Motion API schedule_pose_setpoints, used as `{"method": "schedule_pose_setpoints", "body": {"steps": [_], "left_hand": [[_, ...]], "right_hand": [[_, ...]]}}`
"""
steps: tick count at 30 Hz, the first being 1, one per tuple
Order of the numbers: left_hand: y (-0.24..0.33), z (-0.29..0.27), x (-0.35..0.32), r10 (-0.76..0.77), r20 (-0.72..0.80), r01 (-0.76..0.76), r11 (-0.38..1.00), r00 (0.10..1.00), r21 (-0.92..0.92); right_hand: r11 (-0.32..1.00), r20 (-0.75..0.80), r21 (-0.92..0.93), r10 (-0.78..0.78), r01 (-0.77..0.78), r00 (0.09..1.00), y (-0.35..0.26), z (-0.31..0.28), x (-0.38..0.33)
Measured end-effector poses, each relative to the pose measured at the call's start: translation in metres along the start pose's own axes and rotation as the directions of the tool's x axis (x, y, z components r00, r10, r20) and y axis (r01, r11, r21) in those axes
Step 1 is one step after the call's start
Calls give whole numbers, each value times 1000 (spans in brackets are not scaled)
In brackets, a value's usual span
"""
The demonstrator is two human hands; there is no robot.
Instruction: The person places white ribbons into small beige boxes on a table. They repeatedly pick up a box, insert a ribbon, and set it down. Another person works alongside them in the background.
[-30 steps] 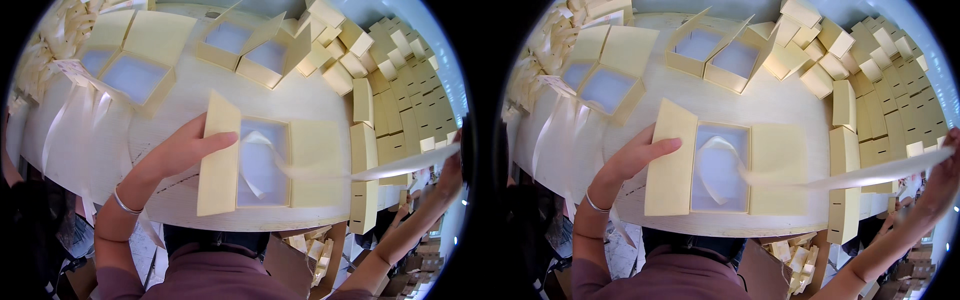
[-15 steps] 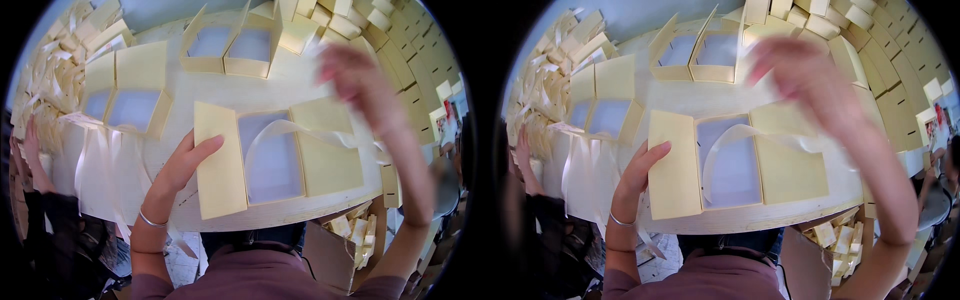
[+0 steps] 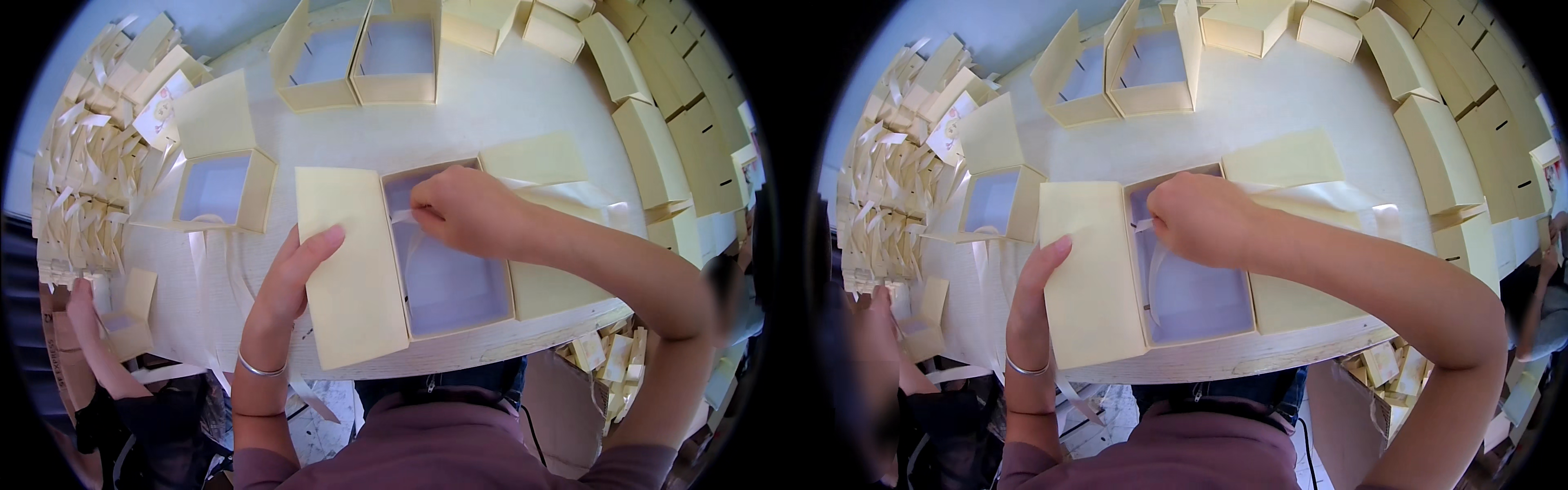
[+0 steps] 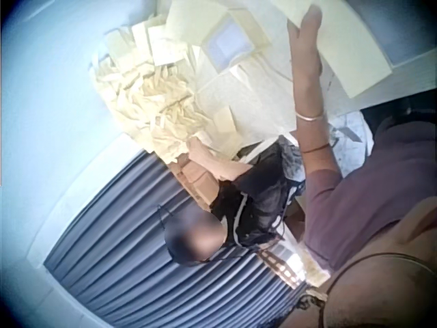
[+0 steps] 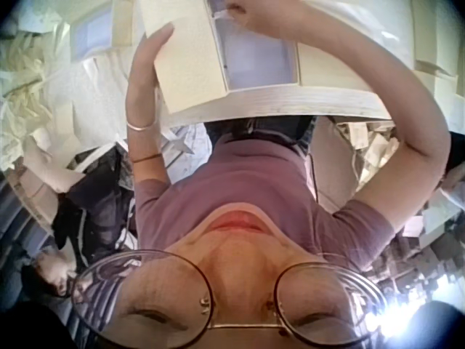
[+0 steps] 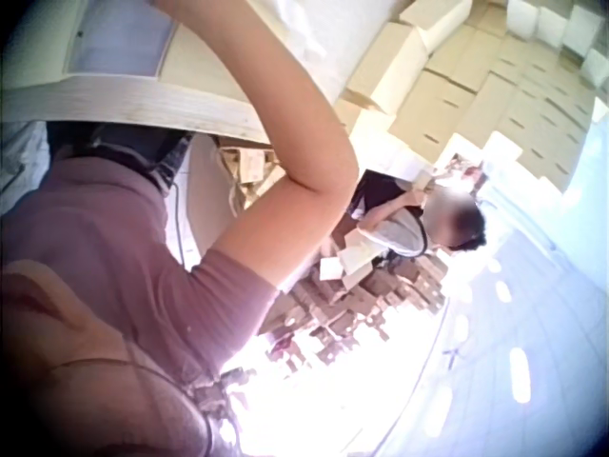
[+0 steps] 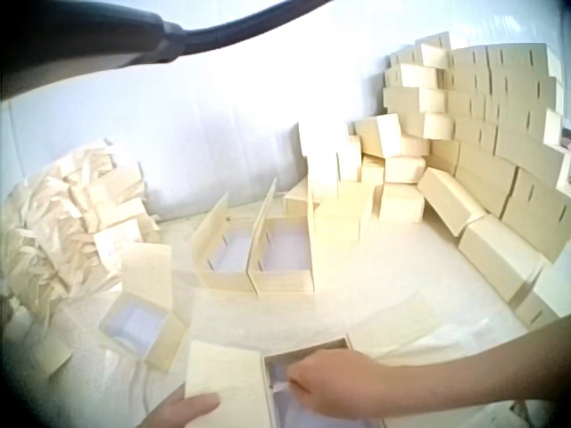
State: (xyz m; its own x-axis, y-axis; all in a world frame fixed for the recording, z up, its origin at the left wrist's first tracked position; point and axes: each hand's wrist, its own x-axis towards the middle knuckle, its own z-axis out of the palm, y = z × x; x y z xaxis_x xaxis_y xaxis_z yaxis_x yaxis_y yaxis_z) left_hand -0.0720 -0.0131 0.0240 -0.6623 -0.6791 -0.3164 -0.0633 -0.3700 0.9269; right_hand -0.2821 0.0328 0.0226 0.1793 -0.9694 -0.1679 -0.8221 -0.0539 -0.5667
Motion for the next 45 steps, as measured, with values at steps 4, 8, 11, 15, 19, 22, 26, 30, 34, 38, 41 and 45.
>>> {"method": "schedule_pose_setpoints", "body": {"steps": [4, 8, 11, 15, 19, 22, 26, 30, 34, 38, 41, 45], "left_hand": [[1, 7, -3, 28, -50, -28, 1000, 998, -1], [-2, 1, -2, -4, -40, 3, 1000, 999, -18], [-1, 6, -6, -10, -79, 8, 1000, 997, -23], [0, 7, -5, -10, -77, 7, 1000, 997, -30], [0, 8, -5, 17, -70, -18, 1000, 997, -22], [-3, 5, -2, 23, -43, -23, 1000, 999, -19], [-2, 4, -3, -4, -67, 3, 1000, 998, -10], [-6, 4, -3, 29, -50, -30, 999, 998, -26], [-12, 1, 0, 94, -18, -95, 969, 995, -228], [-24, -5, 13, 206, -44, -201, 974, 977, 106], [-41, -5, 25, 327, 9, -302, 862, 945, 407], [-40, -1, 32, 348, 18, -308, 803, 937, 511]], "right_hand": [[993, -66, -1, -120, 120, 991, 7, 7, -2], [995, -45, -51, -84, 81, 995, 8, 9, 5], [997, -29, -76, -31, 29, 999, 5, 8, 8], [995, -11, -99, -27, 26, 1000, 4, 7, 9], [997, -1, -59, -46, 46, 999, 4, 5, 7], [997, -4, -57, -56, 55, 998, 7, 6, 6], [997, 12, -58, -52, 53, 999, 5, 3, 4], [997, -12, -53, -57, 56, 998, 5, 4, 4], [995, -39, 3, -98, 98, 994, 4, 9, 9], [996, -11, 33, -88, 88, 996, 1, 9, 14], [997, 7, 30, -77, 76, 997, 0, 9, 15], [999, 68, -11, -35, 36, 997, -3, 6, 12]]}}
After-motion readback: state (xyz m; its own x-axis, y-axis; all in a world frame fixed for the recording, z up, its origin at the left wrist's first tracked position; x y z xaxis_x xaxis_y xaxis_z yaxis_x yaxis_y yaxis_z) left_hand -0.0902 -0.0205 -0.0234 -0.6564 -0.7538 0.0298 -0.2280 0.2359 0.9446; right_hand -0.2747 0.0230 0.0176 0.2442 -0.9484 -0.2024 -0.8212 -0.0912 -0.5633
